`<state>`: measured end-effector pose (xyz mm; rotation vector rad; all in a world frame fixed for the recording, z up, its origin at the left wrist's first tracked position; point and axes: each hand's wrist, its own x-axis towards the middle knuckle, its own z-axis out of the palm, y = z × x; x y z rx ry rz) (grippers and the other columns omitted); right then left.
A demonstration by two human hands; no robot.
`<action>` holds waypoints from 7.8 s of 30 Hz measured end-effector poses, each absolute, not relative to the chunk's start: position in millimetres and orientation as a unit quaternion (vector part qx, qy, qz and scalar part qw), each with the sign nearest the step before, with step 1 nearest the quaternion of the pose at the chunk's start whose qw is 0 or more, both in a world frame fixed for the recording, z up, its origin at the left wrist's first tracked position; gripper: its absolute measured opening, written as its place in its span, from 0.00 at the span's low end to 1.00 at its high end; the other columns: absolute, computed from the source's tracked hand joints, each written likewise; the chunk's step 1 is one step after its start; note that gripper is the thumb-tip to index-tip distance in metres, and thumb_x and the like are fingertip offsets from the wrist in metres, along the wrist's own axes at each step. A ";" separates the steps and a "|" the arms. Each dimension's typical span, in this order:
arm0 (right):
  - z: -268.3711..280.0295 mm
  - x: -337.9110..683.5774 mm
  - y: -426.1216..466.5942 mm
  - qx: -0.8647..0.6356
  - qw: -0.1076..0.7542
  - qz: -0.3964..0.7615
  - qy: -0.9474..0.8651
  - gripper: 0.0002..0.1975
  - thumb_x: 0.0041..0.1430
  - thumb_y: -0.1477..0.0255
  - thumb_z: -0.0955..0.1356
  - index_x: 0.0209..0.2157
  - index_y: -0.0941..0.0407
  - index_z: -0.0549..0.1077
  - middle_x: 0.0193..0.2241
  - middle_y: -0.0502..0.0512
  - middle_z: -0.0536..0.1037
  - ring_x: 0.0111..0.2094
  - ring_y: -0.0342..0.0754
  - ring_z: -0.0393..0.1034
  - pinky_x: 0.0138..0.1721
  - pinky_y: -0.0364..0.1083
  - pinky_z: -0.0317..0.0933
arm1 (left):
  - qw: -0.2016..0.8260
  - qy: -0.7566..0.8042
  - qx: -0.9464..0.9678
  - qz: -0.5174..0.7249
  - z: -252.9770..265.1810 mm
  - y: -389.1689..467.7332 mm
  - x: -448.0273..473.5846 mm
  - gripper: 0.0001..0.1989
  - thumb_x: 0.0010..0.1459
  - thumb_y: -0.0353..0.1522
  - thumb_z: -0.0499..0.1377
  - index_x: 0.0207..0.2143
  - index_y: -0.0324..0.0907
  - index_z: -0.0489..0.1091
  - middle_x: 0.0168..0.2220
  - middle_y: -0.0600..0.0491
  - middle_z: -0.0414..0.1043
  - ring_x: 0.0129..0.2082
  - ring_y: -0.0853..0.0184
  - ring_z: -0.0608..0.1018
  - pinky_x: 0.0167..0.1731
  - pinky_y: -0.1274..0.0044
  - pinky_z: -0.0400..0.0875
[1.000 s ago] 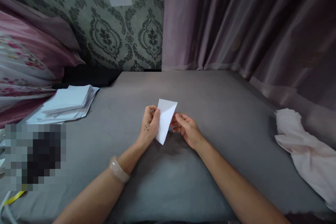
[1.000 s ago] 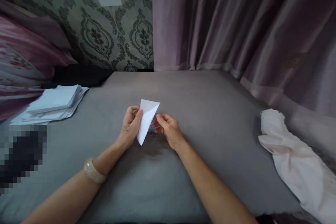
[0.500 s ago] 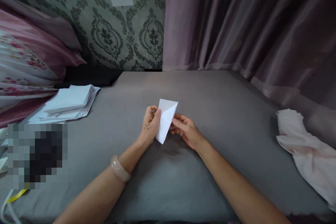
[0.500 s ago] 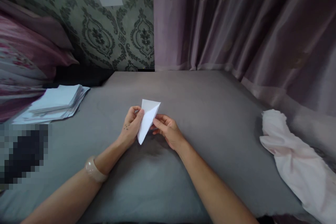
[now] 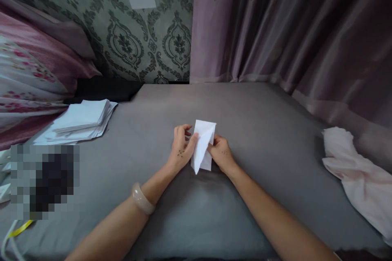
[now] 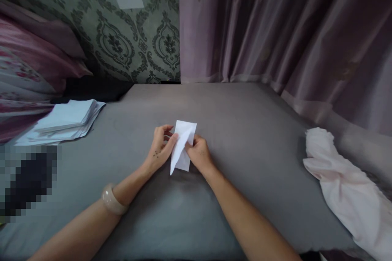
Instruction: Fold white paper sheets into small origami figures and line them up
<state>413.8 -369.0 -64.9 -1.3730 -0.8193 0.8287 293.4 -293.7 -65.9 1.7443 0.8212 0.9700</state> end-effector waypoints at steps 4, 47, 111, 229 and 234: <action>-62.8 417.3 -373.6 -0.675 0.563 0.235 -0.414 0.10 0.49 0.69 0.70 0.36 0.55 0.75 0.31 0.54 0.80 0.33 0.52 0.73 0.34 0.47 0.64 | 0.596 0.268 0.693 0.306 -57.2 -301.5 293.3 0.24 0.58 0.45 0.58 0.52 0.39 0.64 0.46 0.43 0.70 0.45 0.60 0.74 0.46 0.70 0.69; -74.1 453.2 -382.6 -0.707 0.267 0.049 -0.653 0.12 0.62 0.75 0.62 0.44 0.54 0.75 0.41 0.59 0.74 0.45 0.52 0.65 0.47 0.51 0.61 | 0.012 0.362 0.880 0.308 -47.4 -294.5 270.2 0.30 0.57 0.25 0.53 0.63 0.42 0.55 0.65 0.39 0.49 0.67 0.47 0.49 0.61 0.52 0.41; -68.9 477.9 -398.8 -0.745 0.382 0.201 -0.509 0.11 0.53 0.81 0.63 0.35 0.55 0.73 0.36 0.51 0.73 0.34 0.43 0.69 0.39 0.44 0.63 | 0.075 0.238 0.962 -0.111 -9.5 -262.9 328.0 0.12 0.65 0.36 0.53 0.36 0.41 0.74 0.39 0.50 0.76 0.37 0.62 0.76 0.29 0.75 0.57; -74.9 458.0 -379.4 -0.760 0.397 0.198 -0.475 0.10 0.56 0.68 0.67 0.23 0.56 0.74 0.35 0.54 0.75 0.33 0.45 0.69 0.39 0.46 0.61 | 0.225 0.115 0.946 0.203 -79.8 -254.0 293.6 0.09 0.64 0.28 0.51 0.36 0.40 0.70 0.36 0.49 0.72 0.36 0.65 0.73 0.40 0.73 0.68; -73.4 455.6 -382.0 -0.763 0.401 0.173 -0.476 0.09 0.55 0.70 0.69 0.23 0.56 0.74 0.34 0.53 0.75 0.30 0.43 0.69 0.37 0.45 0.61 | 0.214 0.090 0.953 0.196 -79.5 -252.9 291.2 0.13 0.66 0.29 0.49 0.40 0.40 0.73 0.38 0.47 0.72 0.38 0.64 0.72 0.40 0.73 0.68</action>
